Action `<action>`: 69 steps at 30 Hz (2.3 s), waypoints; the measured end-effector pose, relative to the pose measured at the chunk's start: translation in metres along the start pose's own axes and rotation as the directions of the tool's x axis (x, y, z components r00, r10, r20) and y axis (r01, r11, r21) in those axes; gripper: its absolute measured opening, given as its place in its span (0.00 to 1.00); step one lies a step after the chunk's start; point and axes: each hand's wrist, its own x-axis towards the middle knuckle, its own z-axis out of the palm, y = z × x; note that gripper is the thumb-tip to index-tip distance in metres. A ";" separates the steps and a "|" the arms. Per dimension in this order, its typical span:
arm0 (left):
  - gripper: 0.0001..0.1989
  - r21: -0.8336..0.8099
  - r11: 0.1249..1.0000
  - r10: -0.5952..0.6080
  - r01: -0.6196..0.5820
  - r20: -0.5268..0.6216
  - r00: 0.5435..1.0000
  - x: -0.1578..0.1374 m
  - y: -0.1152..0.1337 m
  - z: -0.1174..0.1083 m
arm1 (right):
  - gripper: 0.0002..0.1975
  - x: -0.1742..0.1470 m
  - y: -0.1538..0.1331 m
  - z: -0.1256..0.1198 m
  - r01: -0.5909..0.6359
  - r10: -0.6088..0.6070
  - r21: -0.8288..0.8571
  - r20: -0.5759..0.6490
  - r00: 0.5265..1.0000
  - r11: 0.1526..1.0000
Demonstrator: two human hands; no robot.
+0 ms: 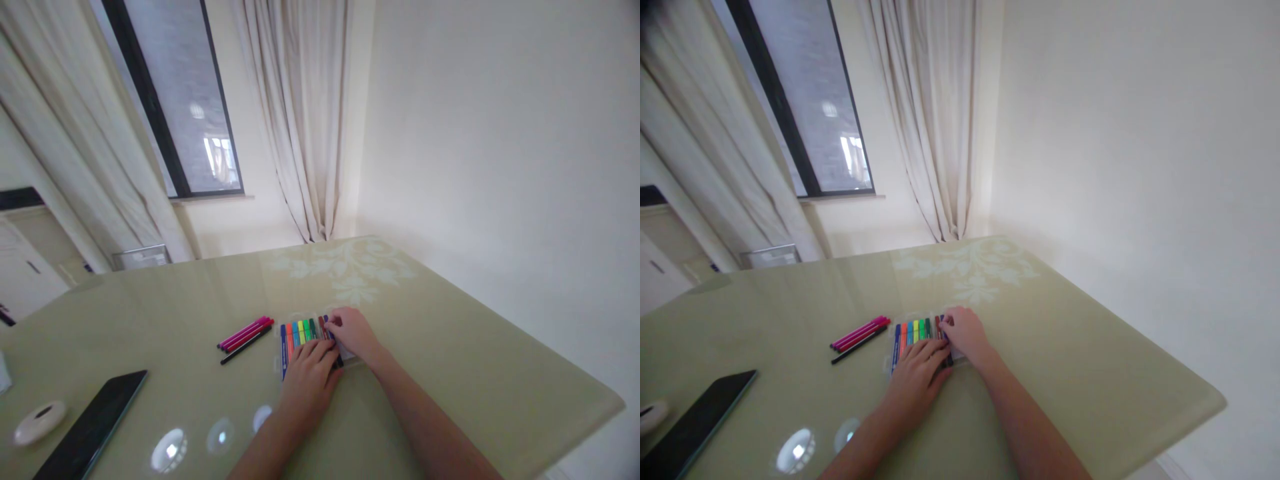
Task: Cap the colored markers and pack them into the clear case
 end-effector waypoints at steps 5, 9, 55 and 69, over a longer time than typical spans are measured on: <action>0.15 -0.018 1.000 -0.010 0.010 -0.024 1.000 0.001 -0.002 -0.012 | 0.11 -0.003 -0.003 -0.003 -0.008 0.007 -0.087 -0.012 1.000 0.996; 0.15 0.098 0.918 -0.363 0.383 -0.178 0.915 -0.002 -0.033 -0.041 | 0.13 -0.001 0.001 -0.004 -0.008 0.003 -0.099 -0.052 0.999 0.995; 0.16 -0.241 0.960 -0.190 0.143 -0.186 0.964 -0.005 -0.021 -0.009 | 0.22 0.009 -0.005 -0.001 -0.028 0.164 0.851 -0.069 0.984 0.525; 0.19 0.023 0.999 -0.026 0.025 0.043 0.999 -0.007 -0.011 -0.016 | 0.08 0.009 0.024 -0.015 -0.131 0.092 0.548 0.098 0.991 0.826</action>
